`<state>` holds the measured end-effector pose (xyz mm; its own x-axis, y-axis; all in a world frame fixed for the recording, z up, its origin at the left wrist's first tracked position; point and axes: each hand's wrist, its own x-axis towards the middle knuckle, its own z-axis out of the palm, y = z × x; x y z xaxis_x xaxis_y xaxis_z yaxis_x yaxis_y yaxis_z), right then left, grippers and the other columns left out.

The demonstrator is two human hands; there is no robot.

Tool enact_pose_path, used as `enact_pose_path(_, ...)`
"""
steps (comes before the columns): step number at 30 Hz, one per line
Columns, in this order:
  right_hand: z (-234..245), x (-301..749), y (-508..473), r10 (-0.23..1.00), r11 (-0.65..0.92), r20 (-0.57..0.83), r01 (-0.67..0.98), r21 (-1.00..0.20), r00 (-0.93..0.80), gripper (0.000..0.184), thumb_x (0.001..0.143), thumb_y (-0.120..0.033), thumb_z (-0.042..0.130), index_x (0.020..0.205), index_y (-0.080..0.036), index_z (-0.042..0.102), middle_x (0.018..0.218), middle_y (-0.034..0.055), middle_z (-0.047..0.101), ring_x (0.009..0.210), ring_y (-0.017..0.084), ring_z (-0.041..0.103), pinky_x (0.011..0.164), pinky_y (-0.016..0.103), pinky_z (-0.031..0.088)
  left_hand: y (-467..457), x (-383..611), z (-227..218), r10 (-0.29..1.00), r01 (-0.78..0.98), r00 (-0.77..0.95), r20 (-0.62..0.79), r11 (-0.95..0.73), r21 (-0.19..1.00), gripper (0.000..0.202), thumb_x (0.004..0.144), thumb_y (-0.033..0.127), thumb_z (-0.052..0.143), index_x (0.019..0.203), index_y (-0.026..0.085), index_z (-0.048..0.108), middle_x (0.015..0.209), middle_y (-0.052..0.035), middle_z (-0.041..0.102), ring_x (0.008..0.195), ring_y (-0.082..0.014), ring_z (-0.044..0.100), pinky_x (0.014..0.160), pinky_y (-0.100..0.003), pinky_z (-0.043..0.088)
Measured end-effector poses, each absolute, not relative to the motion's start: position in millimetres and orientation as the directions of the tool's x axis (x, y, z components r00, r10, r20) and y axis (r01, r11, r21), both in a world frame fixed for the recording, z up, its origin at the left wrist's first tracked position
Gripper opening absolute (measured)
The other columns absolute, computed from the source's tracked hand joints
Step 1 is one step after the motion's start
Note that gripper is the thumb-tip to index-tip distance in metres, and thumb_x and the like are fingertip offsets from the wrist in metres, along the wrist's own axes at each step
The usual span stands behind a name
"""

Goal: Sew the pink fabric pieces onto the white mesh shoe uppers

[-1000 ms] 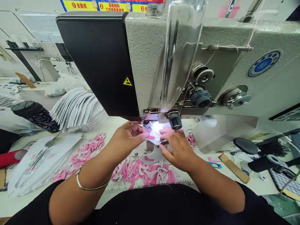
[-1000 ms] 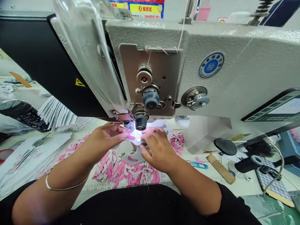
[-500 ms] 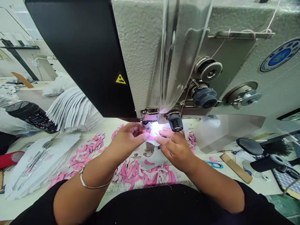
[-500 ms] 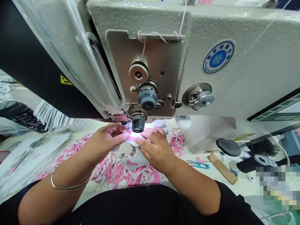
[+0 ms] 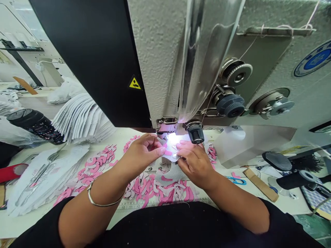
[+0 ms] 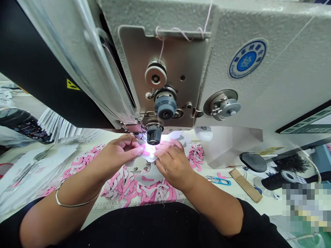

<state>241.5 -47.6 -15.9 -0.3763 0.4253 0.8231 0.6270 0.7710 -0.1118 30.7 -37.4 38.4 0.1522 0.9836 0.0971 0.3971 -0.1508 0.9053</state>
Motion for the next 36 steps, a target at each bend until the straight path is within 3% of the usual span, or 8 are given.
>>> enact_pose_path(7, -16.3, 242.3, -46.6, 0.370, 0.785, 0.843, 0.617, -0.058, -0.391, 0.035, 0.085, -0.003, 0.060, 0.113, -0.023, 0.061, 0.107, 0.0064, 0.070, 0.110, 0.022, 0.065, 0.096, 0.042, 0.047, -39.1, 32.0, 43.6, 0.985, 0.431, 0.159, 0.068, -0.131, 0.893, 0.026, 0.077, 0.038, 0.072, 0.071, 0.018, 0.058, 0.068, 0.0008, 0.053, 0.055, -0.0099, 0.048, 0.050, -0.022, 0.039)
enact_pose_path(16, -13.9, 240.7, -46.2, 0.338, 0.798, 0.860, 0.601, -0.047, -0.382, 0.030, 0.084, -0.004, 0.063, 0.107, -0.023, 0.069, 0.103, 0.0077, 0.068, 0.104, 0.024, 0.066, 0.091, 0.044, 0.050, -38.8, 31.3, 45.0, 0.980, 0.475, 0.177, 0.095, -0.170, 0.863, 0.024, 0.079, 0.037, 0.070, 0.071, 0.017, 0.060, 0.077, -0.0011, 0.056, 0.058, -0.0099, 0.050, 0.052, -0.023, 0.041)
enact_pose_path(32, -13.5, 240.0, -47.5, 0.359, 0.779, 0.849, 0.626, -0.044, -0.387, 0.030, 0.085, -0.005, 0.062, 0.107, -0.024, 0.068, 0.105, 0.0075, 0.067, 0.104, 0.023, 0.065, 0.092, 0.044, 0.050, -35.2, 26.8, 39.0, 0.969, 0.485, 0.229, 0.088, -0.192, 0.853, 0.023, 0.081, 0.038, 0.069, 0.073, 0.018, 0.063, 0.086, -0.0019, 0.058, 0.064, -0.0106, 0.055, 0.056, -0.024, 0.044)
enact_pose_path(36, -14.6, 241.2, -47.2, 0.370, 0.786, 0.840, 0.616, -0.053, -0.398, 0.032, 0.085, -0.004, 0.063, 0.109, -0.024, 0.067, 0.107, 0.0083, 0.066, 0.106, 0.024, 0.065, 0.091, 0.045, 0.050, -35.1, 26.2, 39.2, 0.972, 0.496, 0.229, 0.059, -0.169, 0.852, 0.022, 0.082, 0.039, 0.068, 0.074, 0.019, 0.062, 0.081, -0.0004, 0.058, 0.062, -0.0106, 0.054, 0.056, -0.024, 0.043)
